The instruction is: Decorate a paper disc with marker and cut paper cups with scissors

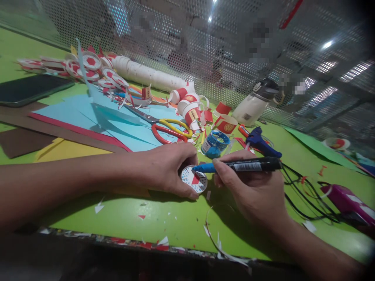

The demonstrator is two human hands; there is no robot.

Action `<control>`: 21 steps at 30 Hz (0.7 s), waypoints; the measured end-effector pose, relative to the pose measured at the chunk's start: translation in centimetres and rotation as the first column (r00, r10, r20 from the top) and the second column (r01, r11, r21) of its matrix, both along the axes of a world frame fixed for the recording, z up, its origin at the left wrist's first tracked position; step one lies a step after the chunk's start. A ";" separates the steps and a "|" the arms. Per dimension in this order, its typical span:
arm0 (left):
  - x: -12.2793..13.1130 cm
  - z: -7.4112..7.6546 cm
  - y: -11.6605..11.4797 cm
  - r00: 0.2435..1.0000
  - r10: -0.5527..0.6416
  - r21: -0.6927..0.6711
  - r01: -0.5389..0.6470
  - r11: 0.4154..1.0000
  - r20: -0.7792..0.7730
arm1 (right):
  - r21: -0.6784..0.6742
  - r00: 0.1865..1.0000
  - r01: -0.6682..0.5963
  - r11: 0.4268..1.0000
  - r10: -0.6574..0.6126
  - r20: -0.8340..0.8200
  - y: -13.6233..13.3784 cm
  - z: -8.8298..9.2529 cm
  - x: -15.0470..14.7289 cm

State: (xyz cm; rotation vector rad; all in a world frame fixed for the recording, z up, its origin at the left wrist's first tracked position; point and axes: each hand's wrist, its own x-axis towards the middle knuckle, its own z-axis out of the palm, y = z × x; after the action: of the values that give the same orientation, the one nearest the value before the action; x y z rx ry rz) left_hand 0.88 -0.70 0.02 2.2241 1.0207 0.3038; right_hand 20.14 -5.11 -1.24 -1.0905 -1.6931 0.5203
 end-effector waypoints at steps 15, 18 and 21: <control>0.0 0.0 -0.2 1.000 0.020 0.010 -0.020 1.000 -0.005 | -0.027 0.999 -0.018 0.999 0.019 0.028 0.0 0.2 0.0; 0.0 -0.1 -0.2 1.000 0.013 0.014 -0.013 1.000 0.006 | -0.001 0.998 -0.019 1.000 0.019 0.059 0.0 0.4 -0.2; 0.0 -0.3 0.0 1.000 -0.001 0.021 0.001 1.000 0.021 | 0.025 0.995 -0.029 0.999 0.026 0.091 -0.1 0.5 -0.3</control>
State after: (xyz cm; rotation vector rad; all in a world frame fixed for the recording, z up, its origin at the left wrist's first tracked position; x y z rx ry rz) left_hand 0.90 -0.73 -0.27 2.2358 1.0099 0.3385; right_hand 19.82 -5.20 -0.75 -1.0876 -1.7916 0.4705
